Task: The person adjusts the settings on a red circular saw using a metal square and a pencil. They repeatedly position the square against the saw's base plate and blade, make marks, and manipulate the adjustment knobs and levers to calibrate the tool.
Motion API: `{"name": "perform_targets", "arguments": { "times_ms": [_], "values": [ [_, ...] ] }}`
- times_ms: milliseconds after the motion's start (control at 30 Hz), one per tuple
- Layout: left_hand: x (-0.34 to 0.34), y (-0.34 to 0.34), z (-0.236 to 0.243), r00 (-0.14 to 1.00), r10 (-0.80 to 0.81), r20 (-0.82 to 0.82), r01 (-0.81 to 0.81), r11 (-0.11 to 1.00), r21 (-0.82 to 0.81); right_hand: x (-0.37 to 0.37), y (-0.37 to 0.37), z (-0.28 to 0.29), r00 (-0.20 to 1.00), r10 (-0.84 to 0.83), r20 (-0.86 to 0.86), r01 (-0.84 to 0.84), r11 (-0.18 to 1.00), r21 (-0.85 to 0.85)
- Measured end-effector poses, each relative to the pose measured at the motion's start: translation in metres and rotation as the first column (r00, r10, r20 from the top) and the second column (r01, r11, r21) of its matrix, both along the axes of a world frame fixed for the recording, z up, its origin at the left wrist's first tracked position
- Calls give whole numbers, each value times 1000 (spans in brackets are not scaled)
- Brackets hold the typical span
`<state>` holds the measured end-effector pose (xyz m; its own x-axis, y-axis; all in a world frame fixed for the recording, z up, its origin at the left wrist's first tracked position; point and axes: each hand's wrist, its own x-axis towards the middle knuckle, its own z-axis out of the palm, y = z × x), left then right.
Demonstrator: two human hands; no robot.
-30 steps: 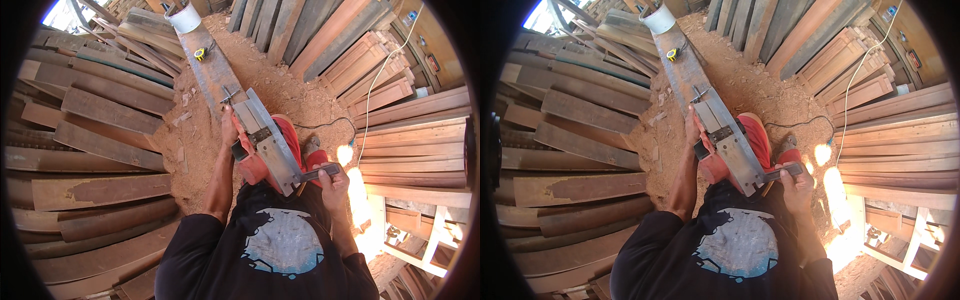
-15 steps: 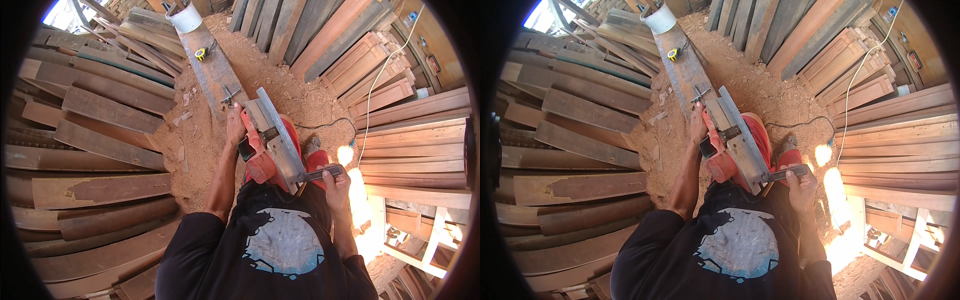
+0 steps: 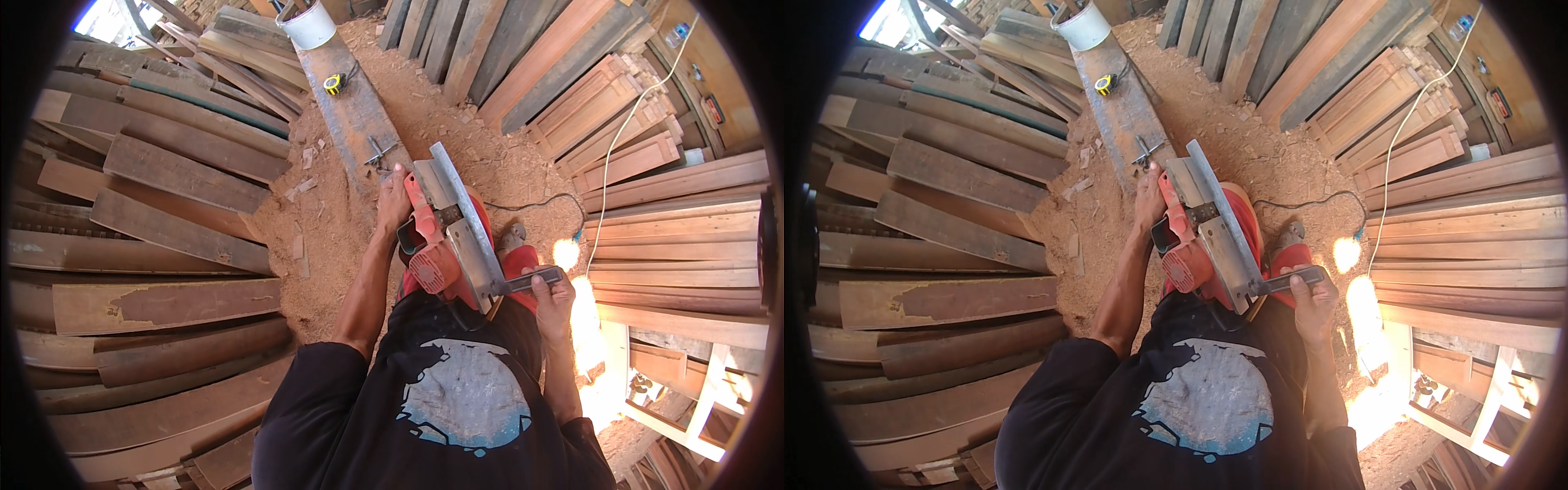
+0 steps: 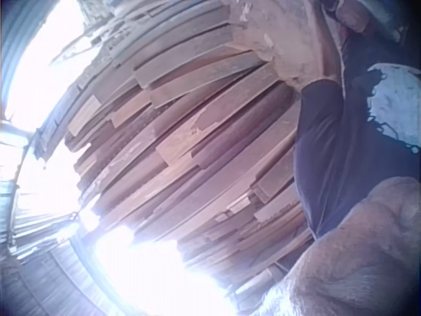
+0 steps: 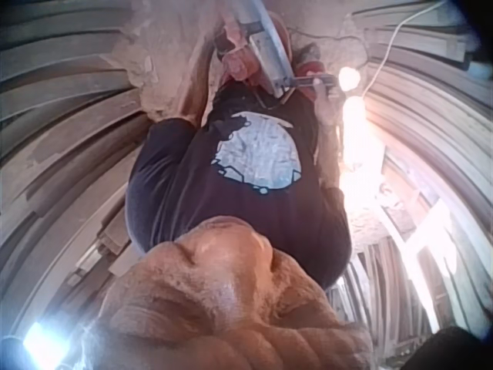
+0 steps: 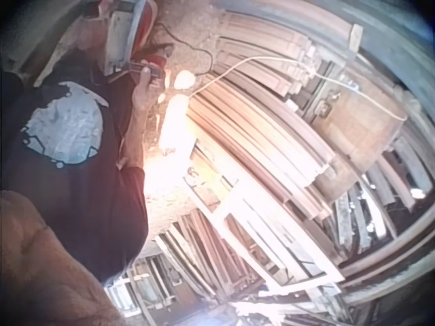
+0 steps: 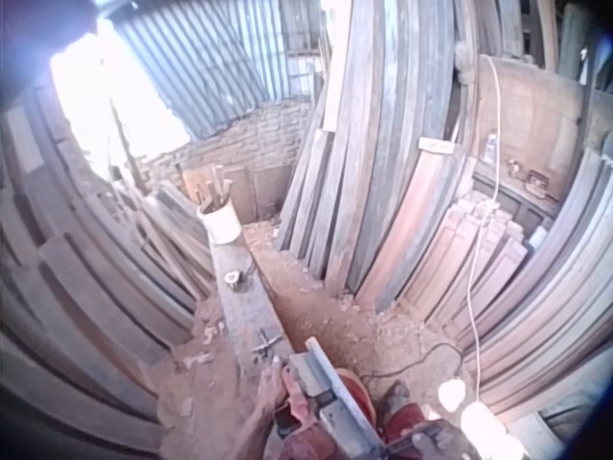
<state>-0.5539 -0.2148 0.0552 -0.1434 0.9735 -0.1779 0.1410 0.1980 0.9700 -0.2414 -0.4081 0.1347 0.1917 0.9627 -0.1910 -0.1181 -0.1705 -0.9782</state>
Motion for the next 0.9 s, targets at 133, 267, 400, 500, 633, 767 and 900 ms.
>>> {"name": "perform_targets", "arguments": {
  "times_ms": [133, 267, 400, 500, 633, 767, 900],
  "values": [
    [-1, 0, -1, 1000, 6, -3, -6, 1000, 8, 1, 1, 0, 1000, 6, 3, -6, 1000, 2],
    [2, -2, 7, 1000, 8, 19, -8, 1000, 2, 3, 3, -1, 999, 20, 33, -20, 1000, 1],
    [-2, -1, -5, 999, 19, 49, -19, 1000, -3, 0, 3, 0, 1000, 5, 12, -5, 1000, -8],
    [1, -1, -1, 997, 18, 80, -18, 1000, -5, 1, 2, -1, 1000, 2, 19, -2, 1000, -8],
    [2, -3, 6, 998, 6, 66, -6, 1000, 1, 0, 1, -1, 1000, -2, 13, 2, 1000, -12],
    [-3, -2, -3, 1000, 1, 26, -1, 1000, -7, 0, 2, 3, 1000, 5, 12, -5, 1000, -13],
    [-3, 0, -12, 992, 23, 121, -28, 999, 38, -2, 2, -2, 999, -33, -9, 33, 999, -7]
  ]
}}
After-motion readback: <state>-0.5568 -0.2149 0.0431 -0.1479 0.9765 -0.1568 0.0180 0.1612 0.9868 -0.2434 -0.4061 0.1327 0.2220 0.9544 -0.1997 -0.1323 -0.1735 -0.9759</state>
